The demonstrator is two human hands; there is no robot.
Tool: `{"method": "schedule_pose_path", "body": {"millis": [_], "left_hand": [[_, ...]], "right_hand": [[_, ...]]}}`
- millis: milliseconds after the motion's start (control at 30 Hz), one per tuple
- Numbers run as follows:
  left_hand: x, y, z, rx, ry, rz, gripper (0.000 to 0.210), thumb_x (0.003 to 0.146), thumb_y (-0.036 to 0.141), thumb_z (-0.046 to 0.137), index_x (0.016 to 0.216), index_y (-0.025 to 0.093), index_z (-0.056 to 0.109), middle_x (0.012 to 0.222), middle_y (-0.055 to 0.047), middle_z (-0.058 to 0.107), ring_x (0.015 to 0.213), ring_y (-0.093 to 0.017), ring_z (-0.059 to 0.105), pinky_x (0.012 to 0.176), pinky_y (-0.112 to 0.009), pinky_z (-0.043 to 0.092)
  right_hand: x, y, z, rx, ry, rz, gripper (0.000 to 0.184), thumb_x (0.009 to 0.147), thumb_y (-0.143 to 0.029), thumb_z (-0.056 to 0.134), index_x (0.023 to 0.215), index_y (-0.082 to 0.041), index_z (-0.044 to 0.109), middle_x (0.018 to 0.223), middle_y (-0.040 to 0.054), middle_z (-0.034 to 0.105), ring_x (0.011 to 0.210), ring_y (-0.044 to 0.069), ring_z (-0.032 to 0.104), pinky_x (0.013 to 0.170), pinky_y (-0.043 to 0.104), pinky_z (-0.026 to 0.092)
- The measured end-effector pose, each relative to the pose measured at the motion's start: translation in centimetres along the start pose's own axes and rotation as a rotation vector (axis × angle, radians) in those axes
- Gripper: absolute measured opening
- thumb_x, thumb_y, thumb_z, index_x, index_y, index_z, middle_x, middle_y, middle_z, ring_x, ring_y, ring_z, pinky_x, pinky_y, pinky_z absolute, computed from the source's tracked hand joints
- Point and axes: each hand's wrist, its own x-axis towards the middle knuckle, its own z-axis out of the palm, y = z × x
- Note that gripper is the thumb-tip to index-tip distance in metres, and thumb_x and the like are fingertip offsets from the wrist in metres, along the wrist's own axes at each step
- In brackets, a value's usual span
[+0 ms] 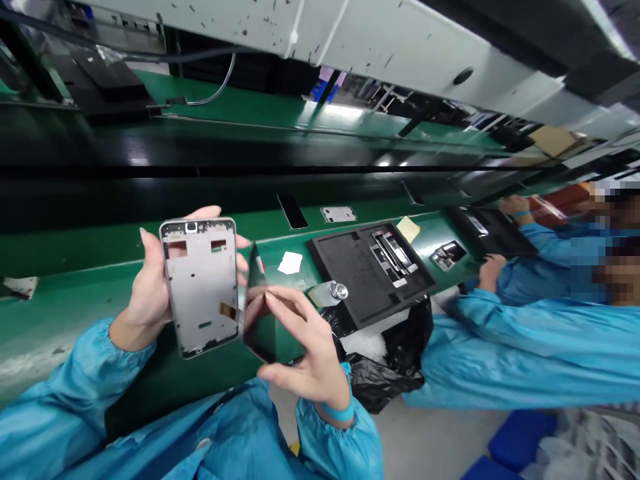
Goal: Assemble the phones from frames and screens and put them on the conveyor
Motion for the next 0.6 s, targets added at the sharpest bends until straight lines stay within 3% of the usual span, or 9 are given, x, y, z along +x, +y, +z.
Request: {"method": "schedule_pose_path", "body": {"millis": [100, 200, 433, 600], "left_hand": [[0.8, -0.2, -0.3, 0.036, 0.165, 0.110, 0.065, 0.107, 0.071, 0.054, 0.154, 0.027, 0.059, 0.125, -0.010, 0.079, 0.113, -0.033, 0.080, 0.095, -0.049, 0.068], [1.3, 0.0, -0.8, 0.047, 0.233, 0.162, 0.063, 0.106, 0.070, 0.056, 0.154, 0.029, 0.058, 0.129, -0.010, 0.078, 0.126, -0.037, 0.075, 0.102, -0.052, 0.066], [1.3, 0.2, -1.7, 0.090, 0.172, 0.255, 0.053, 0.106, 0.065, 0.061, 0.144, 0.027, 0.063, 0.130, -0.010, 0.077, 0.126, -0.038, 0.076, 0.105, -0.056, 0.065], [1.9, -0.2, -2.6, 0.121, 0.035, 0.381, 0.051, 0.103, 0.067, 0.065, 0.138, 0.030, 0.062, 0.128, -0.008, 0.078, 0.115, -0.032, 0.081, 0.101, -0.053, 0.068]], "right_hand": [[1.6, -0.7, -0.6, -0.098, -0.043, -0.139, 0.065, 0.096, -0.053, 0.082, 0.158, -0.042, 0.064, 0.146, 0.0113, 0.072, 0.128, 0.037, 0.073, 0.104, 0.056, 0.064], [1.9, -0.6, -1.1, -0.196, -0.063, -0.126, 0.064, 0.097, -0.056, 0.079, 0.157, -0.039, 0.065, 0.142, 0.0125, 0.073, 0.123, 0.036, 0.075, 0.101, 0.053, 0.066], [1.7, -0.5, -1.4, -0.293, -0.136, -0.161, 0.062, 0.101, -0.054, 0.075, 0.158, -0.034, 0.064, 0.139, 0.0141, 0.073, 0.124, 0.034, 0.075, 0.101, 0.049, 0.067], [2.1, -0.5, -1.5, -0.335, -0.189, -0.179, 0.060, 0.105, -0.051, 0.071, 0.160, -0.029, 0.063, 0.141, 0.0161, 0.071, 0.127, 0.033, 0.073, 0.103, 0.047, 0.067]]}}
